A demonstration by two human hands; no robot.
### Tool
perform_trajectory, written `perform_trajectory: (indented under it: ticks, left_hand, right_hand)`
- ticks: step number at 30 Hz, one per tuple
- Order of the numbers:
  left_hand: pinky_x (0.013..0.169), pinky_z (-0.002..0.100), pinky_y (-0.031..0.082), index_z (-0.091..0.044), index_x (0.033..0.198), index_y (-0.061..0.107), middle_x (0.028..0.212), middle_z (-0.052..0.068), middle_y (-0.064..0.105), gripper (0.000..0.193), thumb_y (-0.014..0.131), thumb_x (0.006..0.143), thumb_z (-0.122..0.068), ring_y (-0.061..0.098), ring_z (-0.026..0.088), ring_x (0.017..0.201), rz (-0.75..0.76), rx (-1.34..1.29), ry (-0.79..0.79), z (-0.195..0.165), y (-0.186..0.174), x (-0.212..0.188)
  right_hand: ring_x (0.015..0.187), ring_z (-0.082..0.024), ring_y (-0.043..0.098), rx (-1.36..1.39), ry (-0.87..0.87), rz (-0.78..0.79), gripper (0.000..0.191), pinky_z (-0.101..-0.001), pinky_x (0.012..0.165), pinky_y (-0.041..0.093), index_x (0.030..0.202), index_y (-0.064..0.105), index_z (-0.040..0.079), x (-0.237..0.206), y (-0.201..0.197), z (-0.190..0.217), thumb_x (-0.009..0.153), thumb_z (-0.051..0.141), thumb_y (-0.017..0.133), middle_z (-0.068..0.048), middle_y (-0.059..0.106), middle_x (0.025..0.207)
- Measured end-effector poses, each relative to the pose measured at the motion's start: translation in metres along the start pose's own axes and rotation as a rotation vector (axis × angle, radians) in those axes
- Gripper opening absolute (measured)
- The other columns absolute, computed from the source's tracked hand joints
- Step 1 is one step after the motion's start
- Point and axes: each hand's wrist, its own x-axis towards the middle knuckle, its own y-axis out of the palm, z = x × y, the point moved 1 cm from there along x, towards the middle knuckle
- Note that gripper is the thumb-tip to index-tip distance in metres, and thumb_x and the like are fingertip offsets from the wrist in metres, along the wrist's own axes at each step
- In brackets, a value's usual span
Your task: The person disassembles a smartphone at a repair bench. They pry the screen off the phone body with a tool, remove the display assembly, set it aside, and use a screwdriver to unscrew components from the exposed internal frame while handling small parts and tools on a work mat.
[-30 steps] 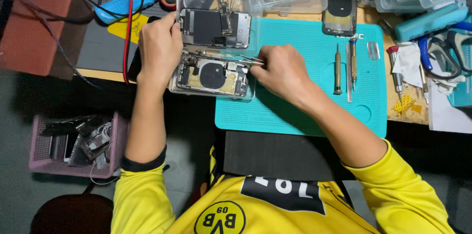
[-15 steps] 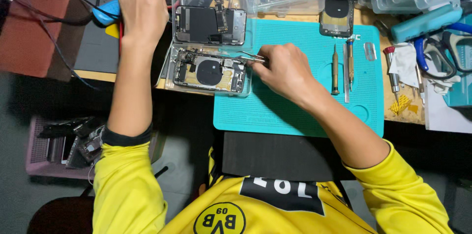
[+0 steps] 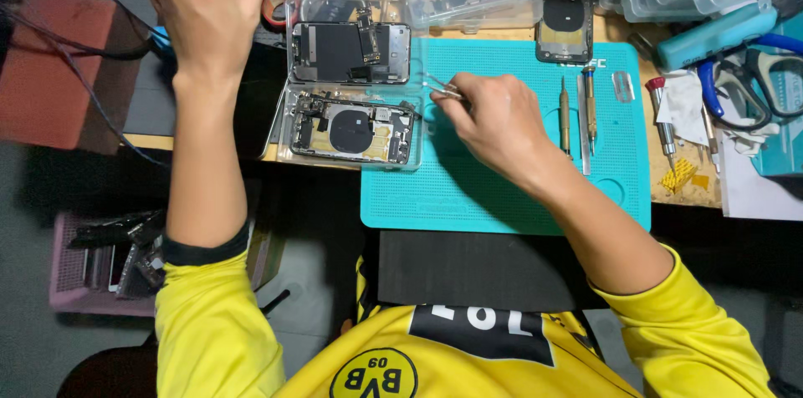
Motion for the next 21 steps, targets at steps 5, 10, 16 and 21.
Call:
perform_trajectory:
  ticks: [5,10,16,21]
  left_hand:
    - [0.081,0.040,0.058,0.005,0.129,0.066,0.119,0.020,0.068,0.041,0.072,0.088,0.009,0.072,0.035,0.091,-0.031,-0.210,0.075,-0.032,-0.031,-0.010]
    - [0.083,0.033,0.061,0.005,0.133,0.066,0.136,0.017,0.065,0.038,0.073,0.096,0.010,0.074,0.029,0.096,-0.005,-0.227,0.250,-0.073,-0.048,-0.015]
    - [0.069,0.031,0.055,0.008,0.126,0.071,0.134,0.018,0.068,0.035,0.072,0.091,0.004,0.067,0.018,0.078,0.050,-0.309,0.491,-0.115,-0.051,-0.022]
    - [0.076,0.032,0.059,0.007,0.127,0.069,0.139,0.018,0.063,0.035,0.070,0.093,0.002,0.068,0.021,0.084,0.023,-0.422,0.577,-0.136,-0.035,-0.024]
  right_hand:
    - [0.055,-0.015,0.059,0.474,0.124,0.022,0.033,-0.0314,0.051,0.046,0.100,0.073,0.003,-0.002,-0.015,-0.008,0.105,0.033,0.061,-0.008,0.070,0.071]
    - [0.052,-0.003,0.046,1.005,0.219,0.071,0.037,-0.0214,0.046,0.036,0.114,0.071,0.003,-0.004,-0.031,-0.017,0.107,0.034,0.054,-0.004,0.073,0.086]
    - [0.047,-0.002,0.031,1.453,0.232,0.189,0.044,-0.0199,0.044,0.025,0.114,0.071,-0.001,-0.024,-0.054,-0.039,0.103,0.038,0.055,-0.002,0.067,0.080]
    - [0.063,-0.004,0.044,1.273,0.258,0.196,0.025,-0.0219,0.054,0.031,0.109,0.064,-0.006,-0.043,-0.047,-0.060,0.096,0.014,0.074,0.002,0.061,0.084]
